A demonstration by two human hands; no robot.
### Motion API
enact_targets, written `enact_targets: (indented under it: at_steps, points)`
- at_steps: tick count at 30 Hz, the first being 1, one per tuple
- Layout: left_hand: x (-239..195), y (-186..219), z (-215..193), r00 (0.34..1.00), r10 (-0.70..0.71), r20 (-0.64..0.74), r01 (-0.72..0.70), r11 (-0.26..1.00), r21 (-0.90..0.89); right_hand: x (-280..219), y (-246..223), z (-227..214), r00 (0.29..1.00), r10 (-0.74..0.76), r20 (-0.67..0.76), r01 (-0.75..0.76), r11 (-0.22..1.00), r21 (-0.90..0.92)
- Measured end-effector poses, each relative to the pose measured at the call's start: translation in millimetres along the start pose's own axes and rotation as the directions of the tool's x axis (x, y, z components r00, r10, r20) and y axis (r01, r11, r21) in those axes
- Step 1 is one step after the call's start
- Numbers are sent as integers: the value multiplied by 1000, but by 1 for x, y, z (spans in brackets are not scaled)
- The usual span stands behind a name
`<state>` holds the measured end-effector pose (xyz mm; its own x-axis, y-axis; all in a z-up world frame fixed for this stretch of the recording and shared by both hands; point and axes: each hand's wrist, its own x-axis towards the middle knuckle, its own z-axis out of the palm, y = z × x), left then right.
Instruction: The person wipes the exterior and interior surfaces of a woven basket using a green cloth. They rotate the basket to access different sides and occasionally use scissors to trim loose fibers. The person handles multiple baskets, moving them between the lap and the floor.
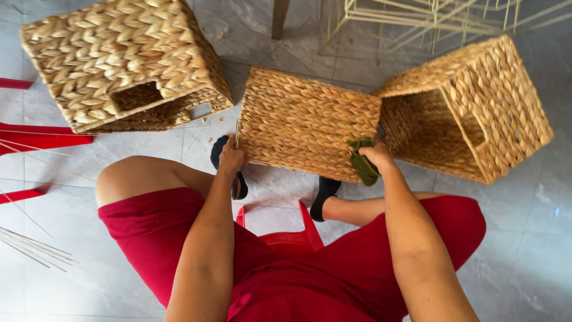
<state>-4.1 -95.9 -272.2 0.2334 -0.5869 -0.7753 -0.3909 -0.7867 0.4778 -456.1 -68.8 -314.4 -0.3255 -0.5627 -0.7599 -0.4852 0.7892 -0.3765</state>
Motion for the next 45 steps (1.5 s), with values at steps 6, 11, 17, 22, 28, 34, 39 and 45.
enact_targets:
  at_steps: [6,11,17,22,28,34,39,45]
  points:
    - [-18,9,1,868,462,-184,-416,877,241,-12,6,-10,995,-88,38,79,980,183]
    - [-88,31,-1,782,593,-189,-565,804,184,-36,27,-22,978,174,113,-202,925,321]
    - [-209,64,-38,670,712,-209,-711,697,96,-73,48,-49,974,228,11,-215,898,384]
    - [-299,60,-87,522,821,-230,-845,535,-6,-125,51,-68,991,-21,-131,83,869,489]
    - [-369,39,-171,384,905,-184,-922,363,-137,-241,5,-108,925,-294,-239,379,730,569]
    - [-401,24,-264,266,918,-294,-958,285,24,-354,-73,-133,741,-627,-240,637,545,544]
    - [-422,20,-319,233,876,-423,-947,303,107,-378,-110,-84,757,-631,-169,583,536,610]
    - [-434,39,-362,223,850,-478,-908,359,215,-356,-125,-6,793,-609,7,423,559,713]
